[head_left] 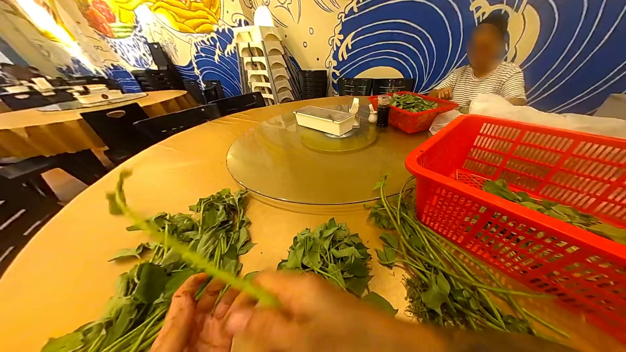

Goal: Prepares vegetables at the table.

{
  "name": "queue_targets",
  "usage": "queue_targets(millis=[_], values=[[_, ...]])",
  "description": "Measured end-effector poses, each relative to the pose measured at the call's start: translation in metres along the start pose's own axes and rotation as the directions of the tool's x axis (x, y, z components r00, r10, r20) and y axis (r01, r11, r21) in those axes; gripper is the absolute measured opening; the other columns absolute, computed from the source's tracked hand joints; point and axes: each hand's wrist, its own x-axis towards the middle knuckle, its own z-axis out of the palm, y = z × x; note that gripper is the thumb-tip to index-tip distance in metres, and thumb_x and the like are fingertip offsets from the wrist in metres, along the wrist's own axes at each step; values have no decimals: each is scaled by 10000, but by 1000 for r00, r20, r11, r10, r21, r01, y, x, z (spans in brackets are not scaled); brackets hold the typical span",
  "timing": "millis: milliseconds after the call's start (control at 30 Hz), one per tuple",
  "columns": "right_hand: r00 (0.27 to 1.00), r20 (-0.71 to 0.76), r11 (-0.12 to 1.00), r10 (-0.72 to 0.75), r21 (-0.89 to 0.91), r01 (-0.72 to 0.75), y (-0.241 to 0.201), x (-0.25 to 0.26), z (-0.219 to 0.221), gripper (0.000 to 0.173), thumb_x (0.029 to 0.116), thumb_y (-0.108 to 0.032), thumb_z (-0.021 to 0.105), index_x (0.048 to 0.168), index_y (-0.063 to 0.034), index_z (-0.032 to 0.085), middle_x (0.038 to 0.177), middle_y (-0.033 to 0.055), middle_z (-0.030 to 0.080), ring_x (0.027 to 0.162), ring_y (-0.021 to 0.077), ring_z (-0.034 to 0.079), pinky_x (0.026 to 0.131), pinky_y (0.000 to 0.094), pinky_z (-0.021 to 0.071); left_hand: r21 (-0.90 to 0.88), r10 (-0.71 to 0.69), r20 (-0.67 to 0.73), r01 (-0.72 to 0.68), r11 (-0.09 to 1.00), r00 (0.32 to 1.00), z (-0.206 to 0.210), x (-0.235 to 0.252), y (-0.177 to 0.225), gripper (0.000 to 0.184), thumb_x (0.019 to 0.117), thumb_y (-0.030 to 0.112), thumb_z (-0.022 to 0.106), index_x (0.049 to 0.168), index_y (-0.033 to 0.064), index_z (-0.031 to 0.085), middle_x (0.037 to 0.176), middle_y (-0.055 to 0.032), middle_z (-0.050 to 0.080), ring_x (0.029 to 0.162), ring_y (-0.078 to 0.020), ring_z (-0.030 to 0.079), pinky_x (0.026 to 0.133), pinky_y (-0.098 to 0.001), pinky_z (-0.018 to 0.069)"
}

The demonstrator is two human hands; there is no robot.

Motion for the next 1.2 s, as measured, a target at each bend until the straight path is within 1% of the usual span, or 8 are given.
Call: queue_targets(millis=[167,367,433,500,567,733,1000,1200], values=[[939,-321,904,126,-353,-242,-73,-49,-93,305,1116,-284,392,1305,-113,559,638,-44,519,444,-11,384,390,139,299,190,-114,-97,131,973,989,9,2,1,296,1117,201,164,1239,190,433,1051,65,726,921,-98,732,775,-262,616],[742,-654,255,-149,-750,-610,2,-93,-138,656,976,-181,708,1543,-100,388,1034,182,658,823,340,679,709,513,578,196,-161,-104,179,964,981,9,3,-1,278,1122,192,203,1220,198,463,1039,63,734,903,-91,732,754,-255,614],[827,-472,142,-306,-882,-450,42,-104,-140,523,861,-51,788,1353,-80,614,1293,287,578,1119,474,620,895,622,538,206,-164,-95,180,962,982,8,3,-1,280,1121,189,205,1222,197,466,1039,61,736,902,-86,731,756,-253,613],[865,-332,61,-376,-940,-335,70,-110,-138,118,870,-140,762,981,-105,742,1219,251,627,1142,463,614,906,636,508,222,-165,-92,182,958,982,9,3,-1,281,1121,186,203,1225,198,464,1038,67,735,897,-82,730,755,-249,611],[877,-417,89,-237,-909,-408,75,-113,-129,228,923,-305,717,867,-87,751,1055,187,654,1040,401,633,872,581,505,226,-167,-96,185,956,981,9,3,0,277,1121,182,206,1222,197,463,1038,69,735,894,-86,731,754,-249,612],[711,-619,211,335,-686,-696,54,-101,-127,247,973,-184,676,1134,-2,726,1213,246,607,1215,420,537,1038,570,391,222,-172,-60,181,958,983,7,4,-2,275,1121,188,207,1206,203,469,1032,73,740,894,-85,733,755,-243,612],[685,-669,806,289,-217,-551,29,-120,-158,58,964,-128,706,976,-93,750,879,-1,718,809,72,659,747,245,535,248,-173,-14,171,954,985,1,4,-6,291,1121,204,219,1192,223,501,1036,75,744,905,-81,729,768,-251,609],[791,-401,887,462,209,-412,7,-113,-155,167,1006,-70,544,989,-83,710,936,16,732,779,95,700,728,234,600,390,-206,209,111,914,956,13,1,-10,256,1116,201,299,1255,225,513,1099,89,731,947,-89,718,829,-278,601]])
